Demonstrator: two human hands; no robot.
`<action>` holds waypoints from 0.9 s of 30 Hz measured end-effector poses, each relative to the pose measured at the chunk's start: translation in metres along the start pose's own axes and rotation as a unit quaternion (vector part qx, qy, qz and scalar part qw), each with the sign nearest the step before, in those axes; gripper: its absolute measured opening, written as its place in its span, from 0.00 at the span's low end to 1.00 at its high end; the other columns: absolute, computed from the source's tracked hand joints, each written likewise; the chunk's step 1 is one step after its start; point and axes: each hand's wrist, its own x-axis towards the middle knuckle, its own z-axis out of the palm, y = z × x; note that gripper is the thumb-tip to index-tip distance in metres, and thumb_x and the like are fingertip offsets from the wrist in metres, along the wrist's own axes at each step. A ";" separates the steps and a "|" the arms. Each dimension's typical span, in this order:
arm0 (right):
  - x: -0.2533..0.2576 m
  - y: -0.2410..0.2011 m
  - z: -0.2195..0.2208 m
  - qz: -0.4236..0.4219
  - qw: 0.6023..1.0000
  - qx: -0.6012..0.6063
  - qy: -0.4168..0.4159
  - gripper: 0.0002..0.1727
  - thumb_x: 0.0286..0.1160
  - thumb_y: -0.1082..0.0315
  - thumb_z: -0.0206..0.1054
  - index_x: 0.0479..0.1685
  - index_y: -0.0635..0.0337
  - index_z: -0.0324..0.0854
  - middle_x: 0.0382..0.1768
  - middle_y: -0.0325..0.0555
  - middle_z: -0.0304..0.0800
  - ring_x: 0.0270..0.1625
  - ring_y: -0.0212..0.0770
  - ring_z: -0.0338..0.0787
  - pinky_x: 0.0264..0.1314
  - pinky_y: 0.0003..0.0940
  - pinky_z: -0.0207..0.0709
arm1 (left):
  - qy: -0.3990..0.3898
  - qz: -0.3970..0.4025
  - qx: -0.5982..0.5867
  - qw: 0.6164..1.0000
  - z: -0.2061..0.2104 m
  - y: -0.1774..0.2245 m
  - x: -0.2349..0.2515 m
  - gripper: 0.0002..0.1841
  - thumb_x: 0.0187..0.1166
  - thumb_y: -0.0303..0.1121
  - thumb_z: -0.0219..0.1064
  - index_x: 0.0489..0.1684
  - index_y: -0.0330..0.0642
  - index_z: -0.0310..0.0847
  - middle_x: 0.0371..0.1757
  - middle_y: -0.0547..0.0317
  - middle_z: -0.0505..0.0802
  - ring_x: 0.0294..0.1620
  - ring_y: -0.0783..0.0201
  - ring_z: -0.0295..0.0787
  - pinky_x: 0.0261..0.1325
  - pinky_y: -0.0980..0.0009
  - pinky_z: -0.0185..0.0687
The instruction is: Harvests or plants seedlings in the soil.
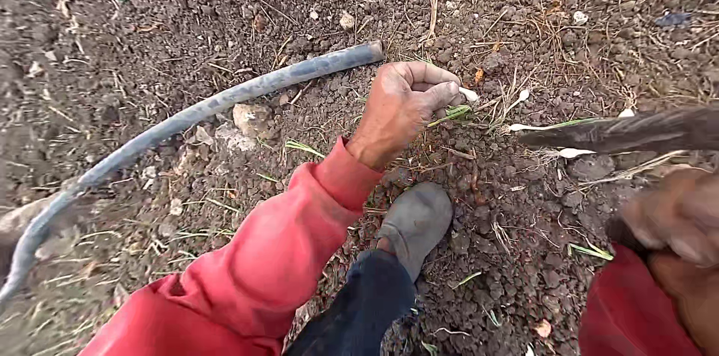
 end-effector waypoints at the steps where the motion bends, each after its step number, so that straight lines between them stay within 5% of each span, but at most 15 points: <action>1: 0.012 0.028 0.010 -0.026 0.997 -0.072 0.021 0.16 0.88 0.51 0.57 0.29 0.45 0.73 0.14 0.28 0.69 0.12 0.28 0.71 0.13 0.27 0.72 | 0.001 0.005 0.000 1.000 0.004 -0.001 -0.004 0.04 0.77 0.24 0.75 0.43 0.34 0.92 0.33 0.53 0.96 0.32 0.65 0.94 0.40 0.70 0.93; 4: 0.005 0.131 0.020 0.014 0.967 -0.233 0.098 0.23 0.90 0.44 0.53 0.36 0.51 0.79 0.15 0.32 0.71 0.13 0.33 0.72 0.14 0.37 0.71 | 0.011 -0.023 0.104 0.994 0.041 -0.021 -0.006 0.03 0.76 0.32 0.78 0.37 0.44 0.95 0.30 0.62 0.95 0.30 0.69 0.90 0.37 0.68 0.87; 5: -0.005 0.147 0.018 0.027 0.963 -0.247 0.102 0.24 0.89 0.44 0.53 0.37 0.53 0.80 0.15 0.33 0.71 0.14 0.34 0.73 0.15 0.38 0.72 | 0.002 -0.029 0.190 0.981 0.057 -0.030 -0.004 0.04 0.77 0.37 0.77 0.37 0.51 0.96 0.32 0.67 0.96 0.35 0.69 0.91 0.45 0.63 0.87; 7: -0.026 0.139 0.018 0.010 0.969 -0.230 0.091 0.23 0.91 0.44 0.51 0.37 0.52 0.77 0.16 0.31 0.72 0.14 0.33 0.75 0.17 0.36 0.75 | -0.065 -0.010 0.374 0.925 0.086 -0.058 0.001 0.09 0.81 0.42 0.69 0.42 0.55 0.96 0.43 0.64 0.96 0.56 0.58 0.87 0.65 0.47 0.72; 10: -0.057 0.070 0.017 -0.022 0.981 -0.175 0.083 0.22 0.90 0.43 0.52 0.37 0.50 0.77 0.15 0.32 0.73 0.13 0.33 0.74 0.13 0.33 0.73 | -0.154 0.064 0.544 0.822 0.115 -0.095 -0.008 0.11 0.83 0.41 0.62 0.44 0.59 0.94 0.50 0.61 0.93 0.68 0.50 0.79 0.72 0.44 0.66; 13: -0.108 0.004 -0.002 0.021 0.988 -0.135 0.065 0.25 0.84 0.36 0.55 0.41 0.50 0.79 0.19 0.30 0.76 0.18 0.29 0.77 0.20 0.28 0.75 | -0.115 0.138 0.497 0.849 0.108 -0.077 -0.010 0.11 0.83 0.42 0.65 0.52 0.63 0.95 0.50 0.62 0.92 0.62 0.51 0.81 0.64 0.49 0.69; 16: -0.146 0.010 -0.014 0.064 0.976 -0.193 0.081 0.30 0.83 0.34 0.55 0.41 0.55 0.80 0.19 0.34 0.78 0.19 0.31 0.77 0.22 0.32 0.74 | -0.044 0.201 0.459 0.864 0.107 -0.054 0.025 0.14 0.86 0.36 0.60 0.57 0.49 0.92 0.51 0.54 0.95 0.58 0.47 0.88 0.59 0.50 0.82; 19: -0.151 0.074 -0.007 0.048 0.949 -0.278 0.141 0.29 0.86 0.37 0.54 0.38 0.55 0.82 0.15 0.32 0.76 0.14 0.30 0.77 0.15 0.31 0.75 | -0.077 0.098 0.561 0.818 0.119 -0.043 0.069 0.18 0.84 0.44 0.64 0.61 0.42 0.85 0.51 0.44 0.95 0.60 0.40 0.90 0.64 0.41 0.78; 22: -0.164 0.048 -0.016 0.031 0.947 -0.250 0.199 0.26 0.86 0.39 0.56 0.35 0.53 0.81 0.14 0.34 0.75 0.14 0.32 0.77 0.14 0.32 0.74 | -0.139 0.011 0.533 0.834 0.128 -0.047 0.095 0.22 0.79 0.44 0.70 0.65 0.40 0.85 0.58 0.32 0.92 0.64 0.28 0.87 0.62 0.24 0.75; 24: -0.191 -0.003 -0.031 0.037 0.934 -0.273 0.228 0.27 0.84 0.35 0.56 0.39 0.50 0.81 0.16 0.34 0.75 0.15 0.32 0.76 0.14 0.32 0.74 | -0.145 0.010 0.472 0.869 0.119 -0.055 0.093 0.20 0.73 0.39 0.74 0.61 0.42 0.89 0.57 0.38 0.94 0.63 0.33 0.89 0.62 0.24 0.76; 27: -0.225 -0.038 -0.080 0.081 0.908 -0.315 0.265 0.26 0.86 0.35 0.52 0.43 0.47 0.80 0.16 0.28 0.72 0.14 0.28 0.72 0.16 0.31 0.72 | -0.096 0.053 0.360 0.927 0.116 -0.037 0.088 0.15 0.71 0.37 0.72 0.54 0.47 0.91 0.44 0.55 0.98 0.46 0.54 0.95 0.54 0.41 0.86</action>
